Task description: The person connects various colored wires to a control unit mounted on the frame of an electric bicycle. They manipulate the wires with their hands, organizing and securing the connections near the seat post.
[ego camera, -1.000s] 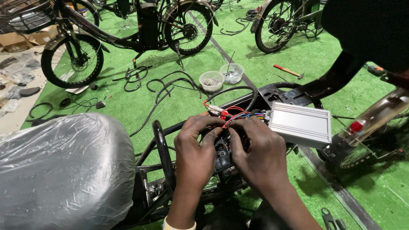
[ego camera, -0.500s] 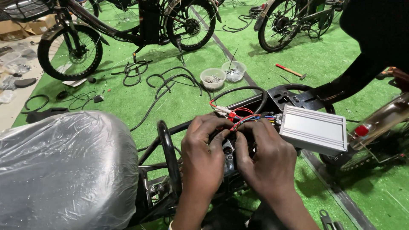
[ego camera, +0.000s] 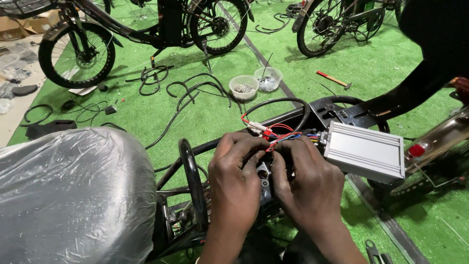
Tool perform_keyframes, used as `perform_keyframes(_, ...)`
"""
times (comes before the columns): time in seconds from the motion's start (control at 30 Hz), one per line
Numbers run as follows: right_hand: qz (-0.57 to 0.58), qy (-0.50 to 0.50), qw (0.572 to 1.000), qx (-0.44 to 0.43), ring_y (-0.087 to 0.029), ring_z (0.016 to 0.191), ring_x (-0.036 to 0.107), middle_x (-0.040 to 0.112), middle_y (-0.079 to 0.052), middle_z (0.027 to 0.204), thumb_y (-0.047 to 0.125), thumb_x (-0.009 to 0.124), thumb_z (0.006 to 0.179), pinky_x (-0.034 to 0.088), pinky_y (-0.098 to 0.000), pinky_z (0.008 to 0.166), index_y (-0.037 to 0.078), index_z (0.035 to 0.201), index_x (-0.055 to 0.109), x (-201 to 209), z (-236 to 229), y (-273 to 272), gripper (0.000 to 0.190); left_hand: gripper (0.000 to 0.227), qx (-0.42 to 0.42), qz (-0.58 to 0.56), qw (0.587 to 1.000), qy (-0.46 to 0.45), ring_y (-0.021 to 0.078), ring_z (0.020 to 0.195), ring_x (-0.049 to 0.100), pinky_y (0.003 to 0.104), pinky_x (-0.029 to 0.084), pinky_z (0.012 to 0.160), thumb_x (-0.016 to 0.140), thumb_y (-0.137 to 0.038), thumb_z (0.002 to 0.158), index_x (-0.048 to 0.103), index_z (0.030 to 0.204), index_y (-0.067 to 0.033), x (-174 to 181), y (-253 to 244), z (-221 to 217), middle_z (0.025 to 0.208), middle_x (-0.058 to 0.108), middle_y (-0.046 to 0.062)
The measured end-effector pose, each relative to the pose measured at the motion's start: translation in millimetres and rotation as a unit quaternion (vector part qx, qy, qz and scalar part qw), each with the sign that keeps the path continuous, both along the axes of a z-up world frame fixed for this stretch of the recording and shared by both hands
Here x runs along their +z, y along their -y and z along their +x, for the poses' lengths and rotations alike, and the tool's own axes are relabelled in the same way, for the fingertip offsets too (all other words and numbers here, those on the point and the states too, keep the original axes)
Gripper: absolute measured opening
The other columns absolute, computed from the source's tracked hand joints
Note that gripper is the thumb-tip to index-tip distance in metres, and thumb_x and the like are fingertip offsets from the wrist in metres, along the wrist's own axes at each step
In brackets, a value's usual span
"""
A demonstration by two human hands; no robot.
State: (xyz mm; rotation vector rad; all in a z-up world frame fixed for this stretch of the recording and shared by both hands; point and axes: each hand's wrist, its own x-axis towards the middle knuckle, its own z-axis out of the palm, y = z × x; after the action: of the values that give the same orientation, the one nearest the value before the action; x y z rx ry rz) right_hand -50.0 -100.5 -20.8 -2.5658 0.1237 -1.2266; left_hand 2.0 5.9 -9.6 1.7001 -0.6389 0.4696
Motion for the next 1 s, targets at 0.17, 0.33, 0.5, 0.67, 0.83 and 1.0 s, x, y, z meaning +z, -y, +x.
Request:
perform_keyframes(0.17,0.003,-0.008,1.0,0.006,-0.026,0.077,0.063,0.062,-0.002,0.09,0.02,0.057,0.09,0.046,-0.0405,0.054,0.012,0.098,0.059,1.1,0.2,1.6,0.011,0.023,0.003,0.001,1.0,0.014,0.0205,0.083,0.065,0.03,0.051,0.076,0.062,0.007,0.074,0.072,0.088,-0.0093,-0.2,0.8,1.2,0.087,0.063,0.007)
perform_keyframes(0.33,-0.002,0.001,1.0,0.007,-0.024,0.077,0.063,0.063,-0.001,0.09,0.018,0.058,0.09,0.045,-0.0383,0.052,0.012,0.098,0.06,1.4,1.2,2.2,0.01,0.023,0.01,0.012,1.0,0.016,0.0209,0.084,0.065,0.031,0.05,0.075,0.061,0.005,0.076,0.072,0.089,-0.0099,1.0,0.7,0.6,0.088,0.063,0.007)
perform_keyframes(0.5,0.01,0.002,1.0,0.007,-0.025,0.079,0.064,0.064,-0.001,0.093,0.018,0.057,0.091,0.045,-0.0389,0.055,0.013,0.099,0.061,1.8,1.8,0.8,0.011,0.025,-0.008,0.008,0.998,0.054,0.0215,0.081,0.063,0.031,0.05,0.074,0.059,0.012,0.073,0.069,0.087,-0.0057,4.2,0.0,0.5,0.086,0.063,0.008)
perform_keyframes(0.67,-0.001,0.024,1.0,0.012,-0.023,0.078,0.064,0.064,-0.001,0.091,0.015,0.06,0.09,0.046,-0.0362,0.054,0.012,0.098,0.062,0.3,2.5,0.6,0.009,0.025,-0.001,0.017,0.998,0.053,0.0218,0.081,0.063,0.031,0.05,0.074,0.059,0.011,0.073,0.069,0.088,-0.007,3.0,0.1,1.2,0.086,0.062,0.007)
perform_keyframes(0.83,0.017,0.037,0.999,0.019,-0.021,0.078,0.065,0.064,-0.001,0.092,0.014,0.061,0.089,0.047,-0.034,0.055,0.011,0.099,0.064,-0.5,1.9,-0.1,0.011,0.02,-0.006,0.011,0.999,0.034,0.0217,0.083,0.065,0.032,0.05,0.077,0.059,0.006,0.075,0.069,0.087,-0.0082,4.6,0.1,1.9,0.087,0.065,0.007)
perform_keyframes(1.0,0.014,0.045,0.999,0.011,-0.021,0.079,0.065,0.065,-0.001,0.094,0.012,0.063,0.087,0.047,-0.034,0.058,0.011,0.099,0.065,-1.4,3.0,-2.3,0.013,0.017,-0.002,0.007,0.999,0.032,0.0223,0.082,0.065,0.032,0.049,0.076,0.057,0.005,0.074,0.065,0.083,-0.0073,6.4,-0.9,1.0,0.085,0.067,0.006)
